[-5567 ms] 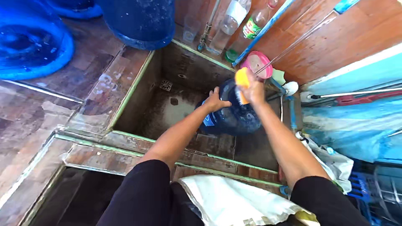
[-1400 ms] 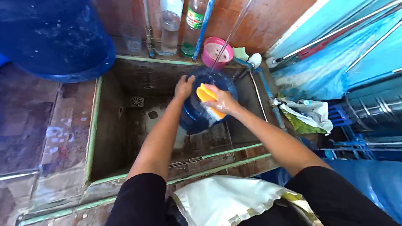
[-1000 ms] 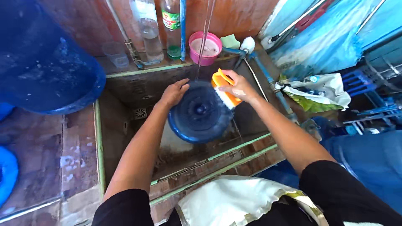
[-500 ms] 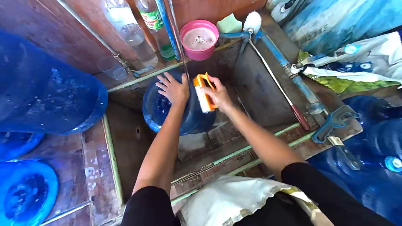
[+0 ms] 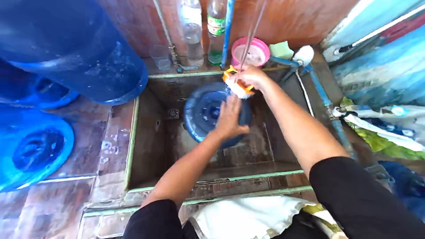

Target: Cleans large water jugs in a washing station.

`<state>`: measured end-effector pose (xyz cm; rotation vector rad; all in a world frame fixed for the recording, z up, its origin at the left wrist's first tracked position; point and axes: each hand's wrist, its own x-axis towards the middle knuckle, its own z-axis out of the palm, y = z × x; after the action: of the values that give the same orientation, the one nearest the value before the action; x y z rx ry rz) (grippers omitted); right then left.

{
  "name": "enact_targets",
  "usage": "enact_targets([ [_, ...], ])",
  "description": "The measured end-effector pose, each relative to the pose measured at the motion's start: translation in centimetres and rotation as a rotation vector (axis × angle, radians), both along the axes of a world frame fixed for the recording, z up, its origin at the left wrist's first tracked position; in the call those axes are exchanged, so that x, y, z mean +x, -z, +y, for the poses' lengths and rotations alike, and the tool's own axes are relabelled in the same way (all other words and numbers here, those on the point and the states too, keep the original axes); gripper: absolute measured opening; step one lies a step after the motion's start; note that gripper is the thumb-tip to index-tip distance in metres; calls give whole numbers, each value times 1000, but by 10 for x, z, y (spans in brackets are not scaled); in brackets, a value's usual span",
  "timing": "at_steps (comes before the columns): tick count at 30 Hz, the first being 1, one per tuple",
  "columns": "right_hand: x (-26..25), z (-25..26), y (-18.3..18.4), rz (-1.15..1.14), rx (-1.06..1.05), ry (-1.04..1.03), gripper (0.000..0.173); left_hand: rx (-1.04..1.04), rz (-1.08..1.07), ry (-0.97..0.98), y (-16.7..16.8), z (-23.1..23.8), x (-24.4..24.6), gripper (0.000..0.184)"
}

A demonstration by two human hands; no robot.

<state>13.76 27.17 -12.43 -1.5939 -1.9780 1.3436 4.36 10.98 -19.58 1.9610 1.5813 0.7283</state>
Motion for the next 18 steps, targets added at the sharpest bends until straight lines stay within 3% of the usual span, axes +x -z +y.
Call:
enact_targets([
  [2,-38,4,-7,-237,162,-204,65,-79,95,308,-4,-13,21,108],
  [5,-83,-58,-16,-436,291,-489,72,-195,158,576,-22,-21,32,95],
  [7,-84,-80,-11,-367,295,-577,72,-221,177,544,-27,-31,27,94],
  [10,-59,-38,-5,-402,377,-279,66,-192,244,421,-20,-45,16,89],
  [12,-54,-30,-8,-480,421,-142,69,-117,258,395,-14,-44,6,73],
  [16,-57,-89,1,-273,434,-510,74,-81,240,472,-21,-42,7,62],
  [18,-43,-74,1,-270,391,-453,69,-91,242,487,-15,-51,5,64],
])
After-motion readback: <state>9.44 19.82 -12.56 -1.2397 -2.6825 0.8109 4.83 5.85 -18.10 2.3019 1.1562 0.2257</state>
